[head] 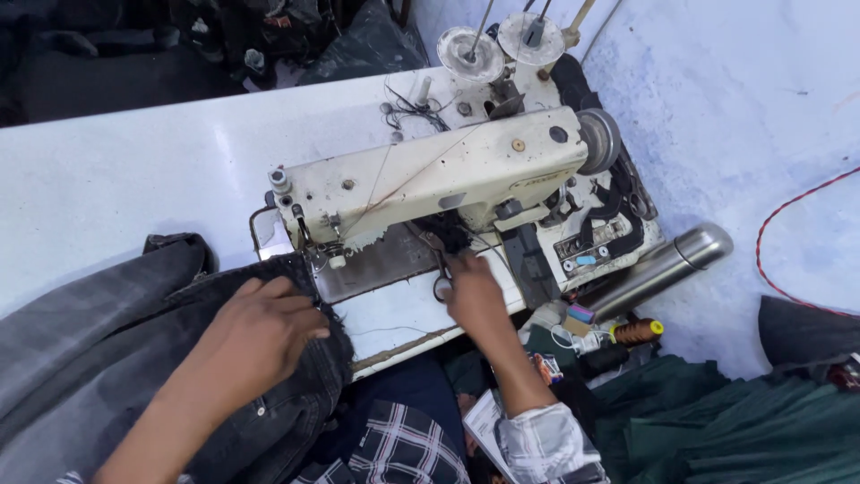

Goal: The person places a pair of black distressed jeans under an industrial sewing machine and sews along the waistband area, guiding the fabric with both hands. They reposition the jeans, work the machine pedal, and pull the garment free of the needle area while trimming loose threads.

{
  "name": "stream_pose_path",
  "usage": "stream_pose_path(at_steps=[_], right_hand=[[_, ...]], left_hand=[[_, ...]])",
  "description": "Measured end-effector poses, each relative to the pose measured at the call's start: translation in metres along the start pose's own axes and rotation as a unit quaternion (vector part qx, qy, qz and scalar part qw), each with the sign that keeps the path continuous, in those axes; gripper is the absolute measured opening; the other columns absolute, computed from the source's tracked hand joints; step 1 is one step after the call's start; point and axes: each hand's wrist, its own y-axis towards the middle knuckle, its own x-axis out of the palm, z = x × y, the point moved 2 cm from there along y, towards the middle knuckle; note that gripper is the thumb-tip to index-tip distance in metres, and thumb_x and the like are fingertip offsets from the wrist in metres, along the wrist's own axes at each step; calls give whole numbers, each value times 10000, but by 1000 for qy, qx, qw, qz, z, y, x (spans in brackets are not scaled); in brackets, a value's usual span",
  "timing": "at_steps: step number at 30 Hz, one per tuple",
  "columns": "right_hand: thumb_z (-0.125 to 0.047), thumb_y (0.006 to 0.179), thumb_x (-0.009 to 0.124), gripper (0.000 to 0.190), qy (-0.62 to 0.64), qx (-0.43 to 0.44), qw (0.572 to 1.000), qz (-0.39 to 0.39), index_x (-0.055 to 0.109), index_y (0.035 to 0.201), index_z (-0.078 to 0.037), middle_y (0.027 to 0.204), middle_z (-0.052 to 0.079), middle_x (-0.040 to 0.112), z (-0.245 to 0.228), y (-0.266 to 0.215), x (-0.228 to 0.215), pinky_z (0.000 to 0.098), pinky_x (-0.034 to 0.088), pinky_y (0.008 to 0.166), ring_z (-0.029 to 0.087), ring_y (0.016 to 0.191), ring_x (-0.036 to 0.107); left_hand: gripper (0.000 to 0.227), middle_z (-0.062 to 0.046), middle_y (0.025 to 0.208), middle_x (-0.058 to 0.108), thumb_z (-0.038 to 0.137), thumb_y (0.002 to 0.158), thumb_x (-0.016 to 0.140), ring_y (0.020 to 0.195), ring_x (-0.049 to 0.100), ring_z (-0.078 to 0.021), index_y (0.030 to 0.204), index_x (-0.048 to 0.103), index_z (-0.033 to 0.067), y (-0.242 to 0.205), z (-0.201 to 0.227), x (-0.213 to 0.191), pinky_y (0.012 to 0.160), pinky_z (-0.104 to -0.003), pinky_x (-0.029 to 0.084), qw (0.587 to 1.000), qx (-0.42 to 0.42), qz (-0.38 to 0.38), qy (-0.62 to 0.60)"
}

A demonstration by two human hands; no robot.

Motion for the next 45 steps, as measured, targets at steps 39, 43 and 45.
stream_pose_path(at_steps=[39,43,45], right_hand=[[-124,770,742,359,17,-53,997,57,680,1112,-38,1011,192,728,-49,-42,-45,467,551,781,430,888,678],[-83,844,771,328,295,-23,955,20,734,1163,-16,1019,142,758,-101,-34,-48,367,576,776,270,875,741],[-77,831,788,318,361,10,933,-13,746,1139,-8,939,114,774,-105,-31,-38,313,586,719,199,794,751]], left_hand=[[96,-161,784,701,60,889,677,678,687,-313,906,727,-20,24,-5,46,641,-391,533,939,-40,80,-331],[85,-153,784,698,59,874,689,703,690,-316,900,740,-3,25,10,59,639,-384,539,941,-3,98,-323],[87,-153,793,699,56,868,691,710,689,-324,907,741,-3,26,11,63,632,-384,538,941,12,113,-319]])
